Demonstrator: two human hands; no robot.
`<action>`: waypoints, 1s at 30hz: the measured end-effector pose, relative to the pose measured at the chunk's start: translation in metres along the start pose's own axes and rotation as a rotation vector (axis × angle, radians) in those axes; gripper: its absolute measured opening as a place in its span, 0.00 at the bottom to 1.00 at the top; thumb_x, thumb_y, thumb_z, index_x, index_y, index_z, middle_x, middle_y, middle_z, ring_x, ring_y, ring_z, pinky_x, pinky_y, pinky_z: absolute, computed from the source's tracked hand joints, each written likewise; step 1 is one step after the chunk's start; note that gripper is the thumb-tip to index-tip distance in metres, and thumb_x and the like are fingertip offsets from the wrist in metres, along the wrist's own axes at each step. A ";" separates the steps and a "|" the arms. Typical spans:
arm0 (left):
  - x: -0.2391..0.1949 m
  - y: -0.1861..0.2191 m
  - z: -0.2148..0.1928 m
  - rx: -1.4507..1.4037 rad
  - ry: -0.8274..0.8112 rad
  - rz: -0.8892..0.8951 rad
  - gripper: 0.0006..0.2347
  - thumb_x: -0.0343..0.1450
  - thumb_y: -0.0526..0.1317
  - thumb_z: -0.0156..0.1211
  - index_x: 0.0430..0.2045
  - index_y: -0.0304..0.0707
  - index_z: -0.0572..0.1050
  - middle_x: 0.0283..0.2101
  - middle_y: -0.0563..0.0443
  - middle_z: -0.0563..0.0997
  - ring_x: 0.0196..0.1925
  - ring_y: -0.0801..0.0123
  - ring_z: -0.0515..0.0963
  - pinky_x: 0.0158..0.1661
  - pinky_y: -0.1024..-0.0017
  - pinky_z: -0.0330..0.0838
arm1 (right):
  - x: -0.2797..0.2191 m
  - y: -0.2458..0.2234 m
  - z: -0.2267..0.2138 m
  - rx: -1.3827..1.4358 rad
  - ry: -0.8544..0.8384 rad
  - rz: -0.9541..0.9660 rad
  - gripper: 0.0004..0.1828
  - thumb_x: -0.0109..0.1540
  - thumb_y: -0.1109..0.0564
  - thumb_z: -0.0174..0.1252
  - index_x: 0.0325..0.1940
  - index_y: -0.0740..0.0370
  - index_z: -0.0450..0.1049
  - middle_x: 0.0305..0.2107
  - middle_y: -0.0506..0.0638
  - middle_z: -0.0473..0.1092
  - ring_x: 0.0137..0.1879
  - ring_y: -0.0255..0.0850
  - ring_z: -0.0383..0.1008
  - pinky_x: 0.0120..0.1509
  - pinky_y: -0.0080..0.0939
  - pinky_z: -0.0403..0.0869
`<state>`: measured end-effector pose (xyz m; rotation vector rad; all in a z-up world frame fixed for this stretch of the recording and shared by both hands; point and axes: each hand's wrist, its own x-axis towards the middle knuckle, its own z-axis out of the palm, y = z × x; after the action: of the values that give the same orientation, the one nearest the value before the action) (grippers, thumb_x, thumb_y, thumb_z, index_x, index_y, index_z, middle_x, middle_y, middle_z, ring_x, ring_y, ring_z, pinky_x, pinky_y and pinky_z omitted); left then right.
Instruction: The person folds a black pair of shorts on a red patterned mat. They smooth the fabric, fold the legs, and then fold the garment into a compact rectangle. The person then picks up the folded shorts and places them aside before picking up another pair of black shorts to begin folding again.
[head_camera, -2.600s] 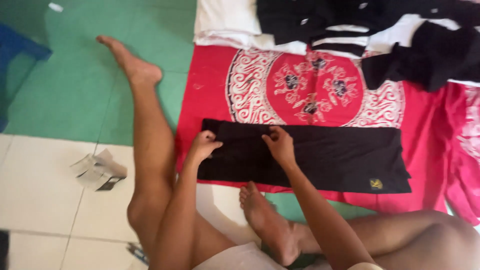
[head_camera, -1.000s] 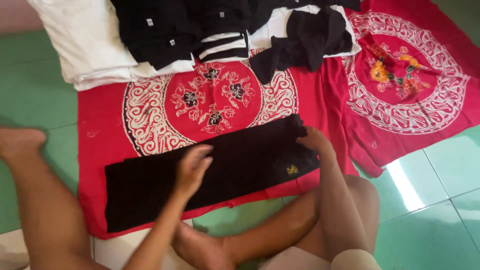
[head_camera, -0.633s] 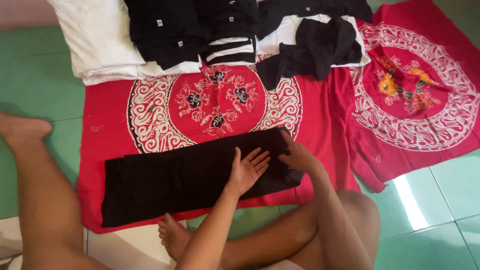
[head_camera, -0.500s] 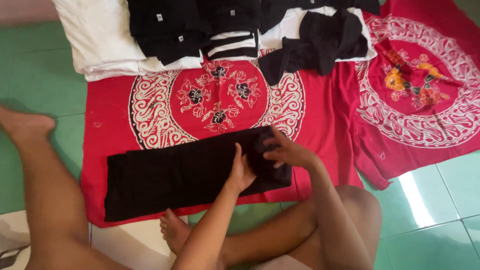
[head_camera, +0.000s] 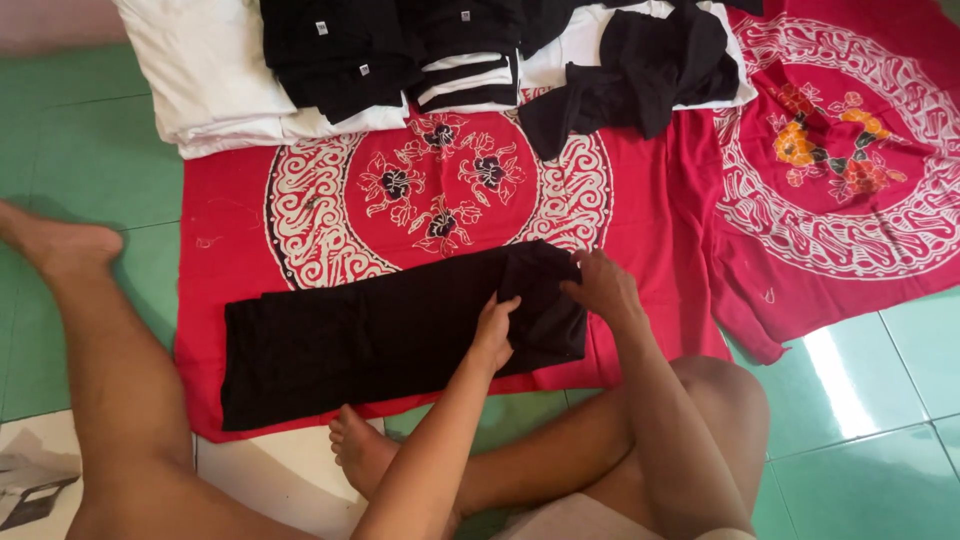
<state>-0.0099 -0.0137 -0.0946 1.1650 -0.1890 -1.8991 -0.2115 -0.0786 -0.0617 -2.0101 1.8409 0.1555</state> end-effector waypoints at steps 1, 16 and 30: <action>0.000 0.001 0.004 -0.014 0.022 0.004 0.28 0.75 0.41 0.63 0.72 0.52 0.61 0.69 0.35 0.68 0.69 0.46 0.70 0.66 0.46 0.66 | -0.001 -0.001 -0.006 0.070 0.043 0.020 0.30 0.56 0.33 0.66 0.58 0.42 0.72 0.51 0.50 0.71 0.60 0.52 0.75 0.60 0.56 0.76; -0.031 0.025 0.097 -0.192 -0.457 0.044 0.36 0.74 0.70 0.44 0.75 0.57 0.52 0.79 0.48 0.48 0.80 0.49 0.47 0.72 0.39 0.46 | -0.009 0.094 -0.034 0.545 0.169 0.334 0.37 0.71 0.23 0.42 0.63 0.52 0.74 0.51 0.61 0.75 0.59 0.57 0.74 0.59 0.59 0.74; -0.045 0.034 -0.006 1.871 0.146 0.904 0.36 0.70 0.57 0.60 0.71 0.41 0.58 0.77 0.35 0.52 0.79 0.39 0.46 0.68 0.28 0.33 | 0.034 -0.015 -0.009 0.052 0.262 -0.304 0.35 0.58 0.46 0.67 0.69 0.47 0.68 0.54 0.56 0.73 0.69 0.51 0.67 0.76 0.57 0.58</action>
<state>0.0231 0.0004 -0.0503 1.7065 -2.2412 -0.3866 -0.1941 -0.1129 -0.0618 -2.3319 1.6343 -0.2510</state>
